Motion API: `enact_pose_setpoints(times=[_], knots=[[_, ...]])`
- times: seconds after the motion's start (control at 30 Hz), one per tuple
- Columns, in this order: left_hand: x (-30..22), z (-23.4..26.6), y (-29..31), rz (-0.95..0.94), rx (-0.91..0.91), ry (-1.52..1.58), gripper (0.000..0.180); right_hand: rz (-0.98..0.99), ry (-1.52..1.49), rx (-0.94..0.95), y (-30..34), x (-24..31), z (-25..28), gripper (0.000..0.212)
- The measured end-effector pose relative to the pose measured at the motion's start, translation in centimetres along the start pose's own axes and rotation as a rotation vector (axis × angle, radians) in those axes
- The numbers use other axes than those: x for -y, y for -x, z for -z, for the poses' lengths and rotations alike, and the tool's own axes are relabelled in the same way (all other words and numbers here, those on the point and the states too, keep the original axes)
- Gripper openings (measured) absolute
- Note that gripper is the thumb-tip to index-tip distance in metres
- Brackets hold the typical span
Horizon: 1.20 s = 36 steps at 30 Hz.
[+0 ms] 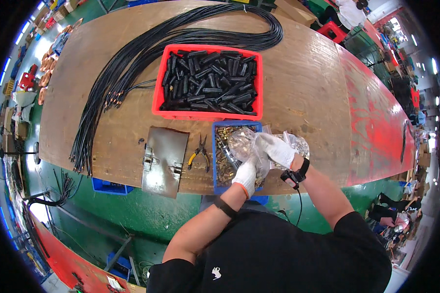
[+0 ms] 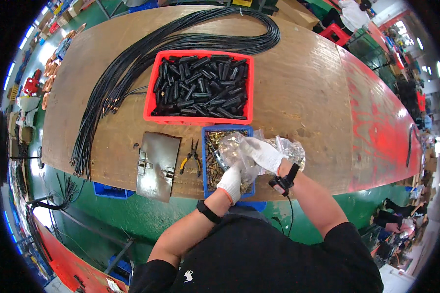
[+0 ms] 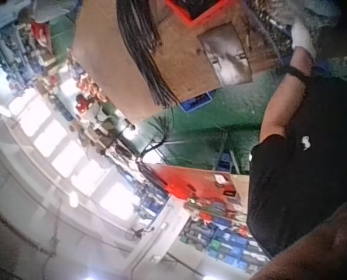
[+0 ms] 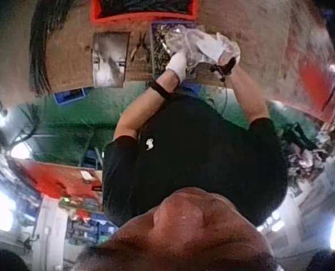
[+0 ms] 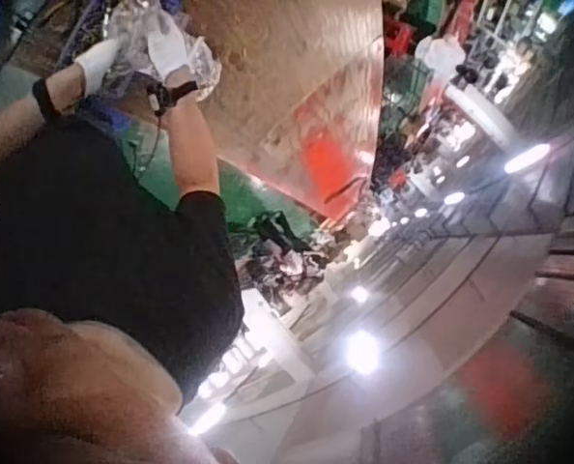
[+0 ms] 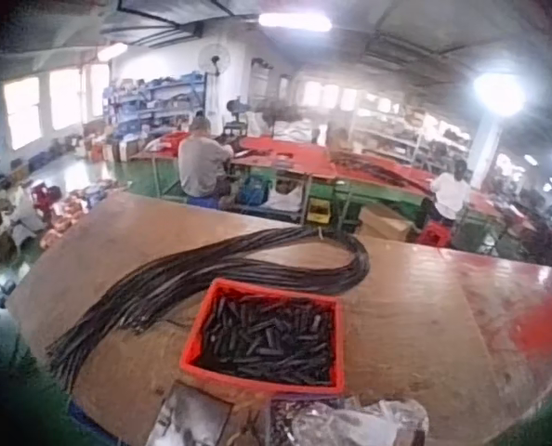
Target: Bagging small gold-colored metal components and moving them to a workstation for further processing and handling cables.
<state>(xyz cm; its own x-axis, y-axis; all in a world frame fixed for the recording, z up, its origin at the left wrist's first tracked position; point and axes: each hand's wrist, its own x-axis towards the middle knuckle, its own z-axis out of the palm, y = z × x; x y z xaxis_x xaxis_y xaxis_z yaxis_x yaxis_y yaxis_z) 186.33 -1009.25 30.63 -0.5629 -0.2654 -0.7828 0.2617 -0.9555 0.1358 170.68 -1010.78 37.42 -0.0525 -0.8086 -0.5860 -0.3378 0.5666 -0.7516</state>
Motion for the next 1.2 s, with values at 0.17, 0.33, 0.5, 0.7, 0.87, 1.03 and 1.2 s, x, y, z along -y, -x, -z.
enact_pose_setpoints(times=[0.17,0.33,0.5,0.7,0.87,1.03,1.2], knots=[[0.3,0.5,-1.2,-0.136,0.045,-0.083,0.041,0.263,0.28,-0.299,-2.5,-2.2,-0.3,0.027],[-2.0,-2.9,5.6,-0.324,-0.064,-0.196,0.028,0.299,-0.138,-0.37,-2.3,2.2,0.8,0.028],[-4.4,-2.6,8.6,-0.344,-0.096,-0.26,0.016,0.419,0.023,-0.402,-1.3,4.4,0.5,0.024],[-6.4,-4.8,13.6,-0.581,-0.002,-0.386,0.019,0.513,-0.115,-0.43,1.5,8.7,2.2,0.028],[-6.5,-4.5,13.8,-0.682,-0.053,-0.43,0.028,0.48,0.077,-0.504,4.0,8.8,4.1,0.026],[-5.2,-1.9,9.5,-0.676,-0.189,-0.484,0.039,0.504,-0.343,-0.747,8.3,4.4,7.0,0.027],[-0.1,-0.7,1.7,-0.812,-0.221,-1.514,0.047,0.491,-0.227,-1.051,13.6,-1.8,11.1,0.012]])
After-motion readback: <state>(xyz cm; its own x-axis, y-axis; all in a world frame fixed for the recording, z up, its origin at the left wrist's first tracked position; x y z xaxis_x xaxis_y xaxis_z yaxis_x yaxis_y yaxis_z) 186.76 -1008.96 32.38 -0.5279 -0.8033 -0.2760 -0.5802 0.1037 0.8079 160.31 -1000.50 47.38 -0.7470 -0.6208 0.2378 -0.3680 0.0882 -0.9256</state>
